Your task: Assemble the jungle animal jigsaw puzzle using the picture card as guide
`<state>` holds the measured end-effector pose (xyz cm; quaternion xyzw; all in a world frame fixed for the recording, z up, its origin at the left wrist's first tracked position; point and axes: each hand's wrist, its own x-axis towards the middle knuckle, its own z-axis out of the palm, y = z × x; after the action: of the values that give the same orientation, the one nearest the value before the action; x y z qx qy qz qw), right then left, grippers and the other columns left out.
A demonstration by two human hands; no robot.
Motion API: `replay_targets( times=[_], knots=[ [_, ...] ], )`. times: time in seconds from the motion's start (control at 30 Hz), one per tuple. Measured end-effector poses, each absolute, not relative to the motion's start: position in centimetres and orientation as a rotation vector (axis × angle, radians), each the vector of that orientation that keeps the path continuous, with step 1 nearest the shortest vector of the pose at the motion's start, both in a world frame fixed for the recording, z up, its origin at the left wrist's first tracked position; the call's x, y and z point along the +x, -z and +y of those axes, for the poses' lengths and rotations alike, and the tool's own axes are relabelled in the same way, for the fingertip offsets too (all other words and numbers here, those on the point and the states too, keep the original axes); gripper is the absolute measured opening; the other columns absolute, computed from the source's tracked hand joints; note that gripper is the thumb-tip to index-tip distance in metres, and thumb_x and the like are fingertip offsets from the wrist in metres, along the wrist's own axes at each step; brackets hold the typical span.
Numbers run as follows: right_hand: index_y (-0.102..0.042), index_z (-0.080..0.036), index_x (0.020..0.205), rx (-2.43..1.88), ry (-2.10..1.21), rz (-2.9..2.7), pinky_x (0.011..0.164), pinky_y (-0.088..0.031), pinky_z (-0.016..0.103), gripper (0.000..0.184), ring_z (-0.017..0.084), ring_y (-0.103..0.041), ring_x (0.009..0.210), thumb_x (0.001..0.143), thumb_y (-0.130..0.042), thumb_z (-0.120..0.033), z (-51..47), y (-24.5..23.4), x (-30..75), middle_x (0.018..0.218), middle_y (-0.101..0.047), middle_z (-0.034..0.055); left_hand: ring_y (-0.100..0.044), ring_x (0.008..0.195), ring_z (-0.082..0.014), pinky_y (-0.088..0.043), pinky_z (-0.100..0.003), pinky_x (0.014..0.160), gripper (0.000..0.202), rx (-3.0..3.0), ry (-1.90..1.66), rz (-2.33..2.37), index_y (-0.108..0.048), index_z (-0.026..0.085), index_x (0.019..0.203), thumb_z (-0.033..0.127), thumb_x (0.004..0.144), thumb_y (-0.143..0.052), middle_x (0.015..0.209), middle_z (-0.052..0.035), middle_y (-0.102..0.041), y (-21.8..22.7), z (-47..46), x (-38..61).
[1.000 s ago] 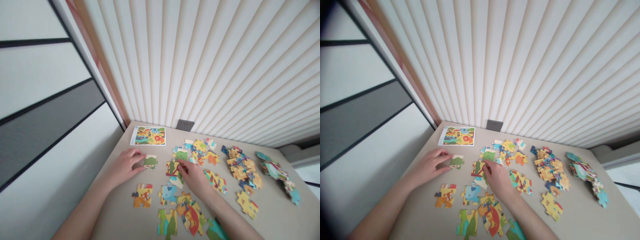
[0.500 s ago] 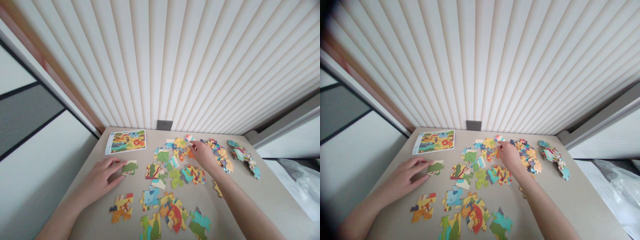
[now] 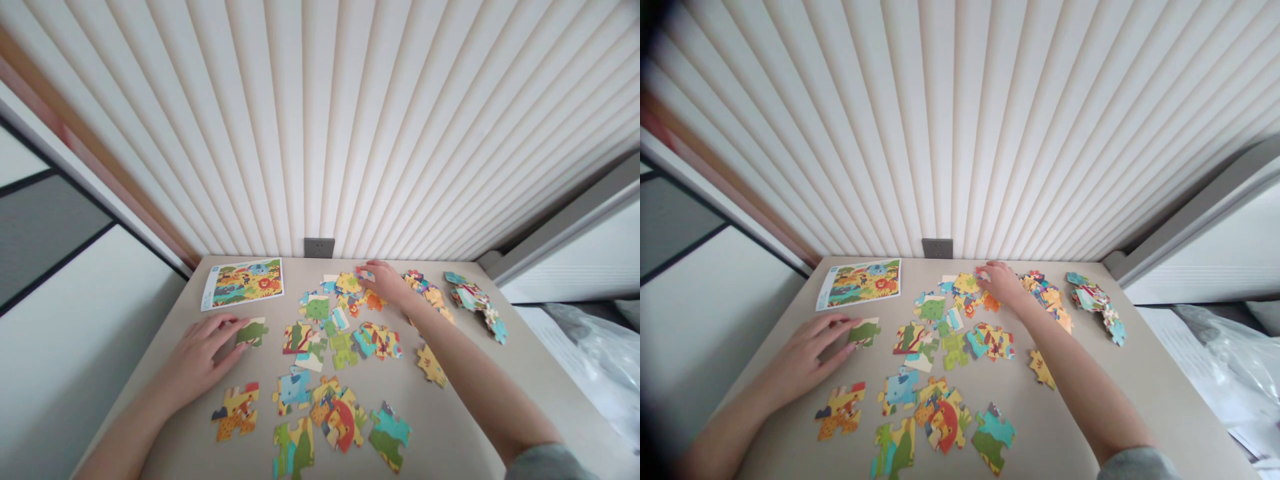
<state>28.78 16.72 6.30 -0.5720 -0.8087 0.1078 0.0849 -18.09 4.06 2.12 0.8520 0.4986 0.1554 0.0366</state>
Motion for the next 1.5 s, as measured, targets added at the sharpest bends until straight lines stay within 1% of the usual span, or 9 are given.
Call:
replay_targets(
  times=[0.17, 0.3, 0.47, 0.57, 0.63, 1.03, 1.13, 1.37, 1.5],
  knots=[
    [-0.059, -0.021, 0.145, -1.499, -0.339, -2.495, 0.119, -0.035, 0.043, 0.057, 0.029, -0.053, 0.138, 0.095, -0.069, -0.047, 15.1, -6.6, 27.1, 0.146, -0.062, 0.0136, -0.059, 0.121, -0.0275, -0.046, -0.045, 0.106, 0.033, 2.658, -0.516, 1.430, -0.066, 0.030, 0.132, 0.036, 0.102, -0.056, 0.131, -0.0080, -0.063, -3.7, 3.4, -14.5],
    [-0.056, -0.021, 0.148, -1.437, -0.388, -2.532, 0.121, -0.032, 0.047, 0.065, 0.031, -0.053, 0.139, 0.090, -0.075, -0.044, 14.9, -6.0, 26.5, 0.144, -0.063, 0.0144, -0.059, 0.117, -0.0262, -0.046, -0.045, 0.104, 0.030, 2.694, -0.466, 1.262, -0.067, 0.027, 0.129, 0.030, 0.103, -0.052, 0.126, -0.0083, -0.065, -5.8, 3.9, -10.3],
    [-0.051, -0.019, 0.153, -1.456, -0.477, -2.512, 0.116, -0.037, 0.046, 0.068, 0.032, -0.055, 0.136, 0.091, -0.072, -0.038, 15.8, -5.3, 26.7, 0.146, -0.060, 0.0167, -0.059, 0.122, -0.0281, -0.045, -0.047, 0.109, 0.034, 2.676, -0.465, 1.200, -0.065, 0.023, 0.133, 0.034, 0.103, -0.053, 0.129, -0.0116, -0.065, -7.0, 7.4, -5.2],
    [-0.051, -0.018, 0.153, -1.458, -0.550, -2.498, 0.115, -0.038, 0.046, 0.072, 0.034, -0.054, 0.136, 0.088, -0.074, -0.037, 16.4, -5.2, 26.8, 0.146, -0.059, 0.0171, -0.058, 0.126, -0.0324, -0.046, -0.048, 0.109, 0.054, 2.657, -0.421, 1.182, -0.061, 0.020, 0.139, 0.049, 0.094, -0.067, 0.136, -0.0152, -0.063, -6.2, 9.9, -3.0],
    [-0.053, -0.016, 0.151, -1.465, -0.604, -2.475, 0.115, -0.039, 0.045, 0.073, 0.033, -0.056, 0.133, 0.085, -0.075, -0.035, 16.8, -5.2, 26.9, 0.143, -0.061, 0.0177, -0.058, 0.127, -0.0329, -0.045, -0.048, 0.110, 0.062, 2.652, -0.396, 1.173, -0.060, 0.020, 0.140, 0.051, 0.089, -0.074, 0.138, -0.0154, -0.062, -5.4, 11.0, -2.1],
    [-0.051, -0.023, 0.153, -1.410, -0.985, -2.318, 0.091, -0.058, 0.033, 0.074, 0.020, -0.071, 0.104, 0.085, -0.078, -0.032, 15.8, -7.2, 29.2, 0.133, -0.069, 0.0084, -0.059, 0.126, -0.0287, -0.046, -0.043, 0.112, 0.051, 2.613, -0.420, 1.191, -0.061, 0.022, 0.139, 0.035, 0.091, -0.073, 0.134, -0.0122, -0.064, -4.5, 12.0, -2.3],
    [-0.051, -0.026, 0.153, -1.400, -0.944, -2.339, 0.091, -0.057, 0.032, 0.073, 0.020, -0.070, 0.105, 0.085, -0.078, -0.029, 14.6, -7.7, 29.5, 0.133, -0.069, 0.0073, -0.059, 0.126, -0.0284, -0.047, -0.043, 0.111, 0.050, 2.617, -0.421, 1.188, -0.061, 0.022, 0.138, 0.034, 0.091, -0.074, 0.134, -0.0117, -0.064, -4.4, 12.1, -2.4],
    [-0.058, -0.013, 0.143, -1.587, -0.523, -2.328, 0.111, -0.044, 0.042, 0.050, 0.028, -0.062, 0.123, 0.096, -0.062, -0.028, 15.3, -7.5, 28.9, 0.138, -0.061, 0.0184, -0.059, 0.126, -0.0299, -0.047, -0.045, 0.111, 0.049, 2.645, -0.438, 1.218, -0.060, 0.019, 0.139, 0.035, 0.094, -0.071, 0.133, -0.0133, -0.064, -4.5, 11.8, -1.8],
    [-0.061, -0.017, 0.140, -1.583, -0.393, -2.458, 0.117, -0.035, 0.050, 0.047, 0.033, -0.053, 0.135, 0.094, -0.063, -0.024, 14.9, -7.2, 27.5, 0.147, -0.055, 0.0192, -0.058, 0.127, -0.0301, -0.048, -0.047, 0.110, 0.043, 2.669, -0.465, 1.253, -0.059, 0.018, 0.139, 0.032, 0.098, -0.065, 0.135, -0.0143, -0.062, -5.3, 10.5, -2.3]
  ],
)
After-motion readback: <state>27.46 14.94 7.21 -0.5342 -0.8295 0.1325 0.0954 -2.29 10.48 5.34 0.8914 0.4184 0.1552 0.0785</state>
